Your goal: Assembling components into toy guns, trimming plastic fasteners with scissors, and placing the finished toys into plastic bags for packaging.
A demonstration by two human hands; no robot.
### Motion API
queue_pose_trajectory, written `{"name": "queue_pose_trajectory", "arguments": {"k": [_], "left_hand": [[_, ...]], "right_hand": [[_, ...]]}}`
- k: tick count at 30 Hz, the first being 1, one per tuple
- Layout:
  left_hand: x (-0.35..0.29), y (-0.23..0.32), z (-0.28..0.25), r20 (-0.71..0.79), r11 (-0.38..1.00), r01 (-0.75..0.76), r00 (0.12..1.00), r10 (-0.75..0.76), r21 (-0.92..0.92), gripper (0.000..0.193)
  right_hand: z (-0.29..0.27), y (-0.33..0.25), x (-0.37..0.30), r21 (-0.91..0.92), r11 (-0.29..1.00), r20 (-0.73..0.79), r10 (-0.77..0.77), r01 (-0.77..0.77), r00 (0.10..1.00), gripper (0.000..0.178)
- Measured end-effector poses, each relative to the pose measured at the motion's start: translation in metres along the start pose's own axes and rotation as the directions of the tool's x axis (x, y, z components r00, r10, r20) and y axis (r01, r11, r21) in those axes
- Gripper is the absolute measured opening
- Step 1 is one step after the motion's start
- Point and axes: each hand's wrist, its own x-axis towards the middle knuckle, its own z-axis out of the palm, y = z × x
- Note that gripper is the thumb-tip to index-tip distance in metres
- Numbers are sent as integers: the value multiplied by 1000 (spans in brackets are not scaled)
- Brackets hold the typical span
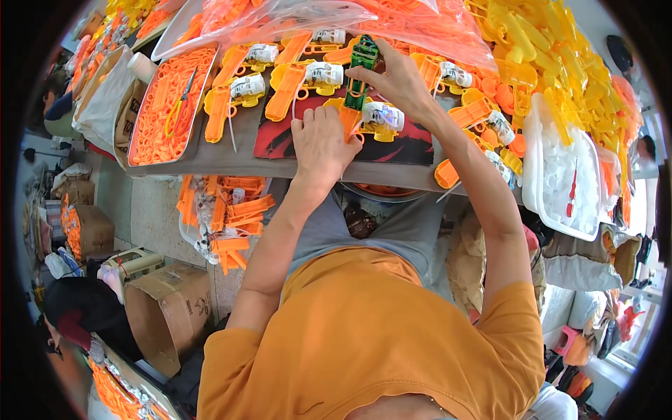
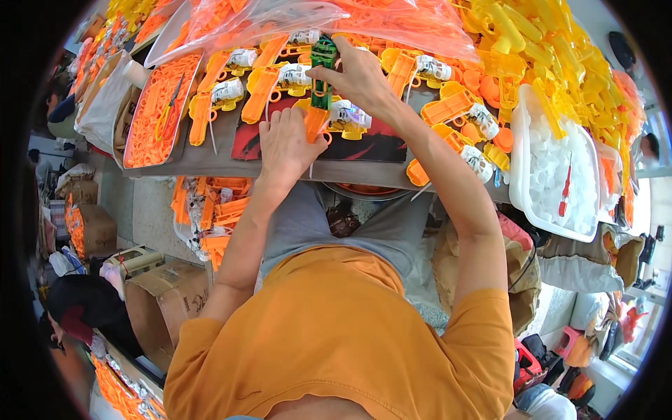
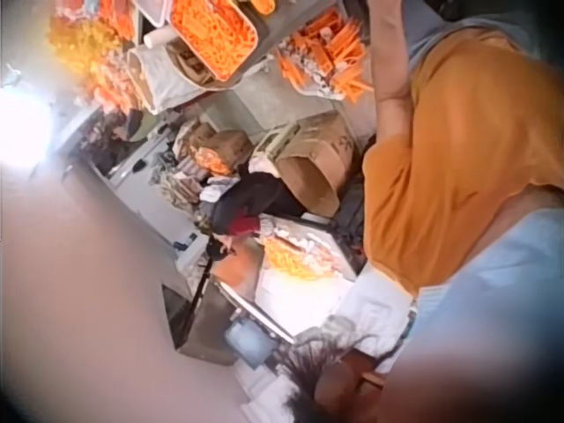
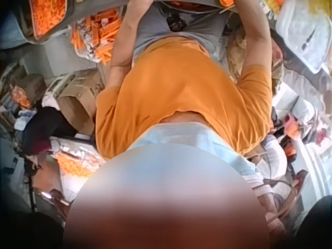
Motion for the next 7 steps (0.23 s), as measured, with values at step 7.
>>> {"name": "queue_pose_trajectory", "arguments": {"k": [7], "left_hand": [[2, 8, 2, -40, 999, -44, 998, 43, -24, 43]], "right_hand": [[-4, 5, 8, 34, 994, 16, -103, 102, 995, 57]]}}
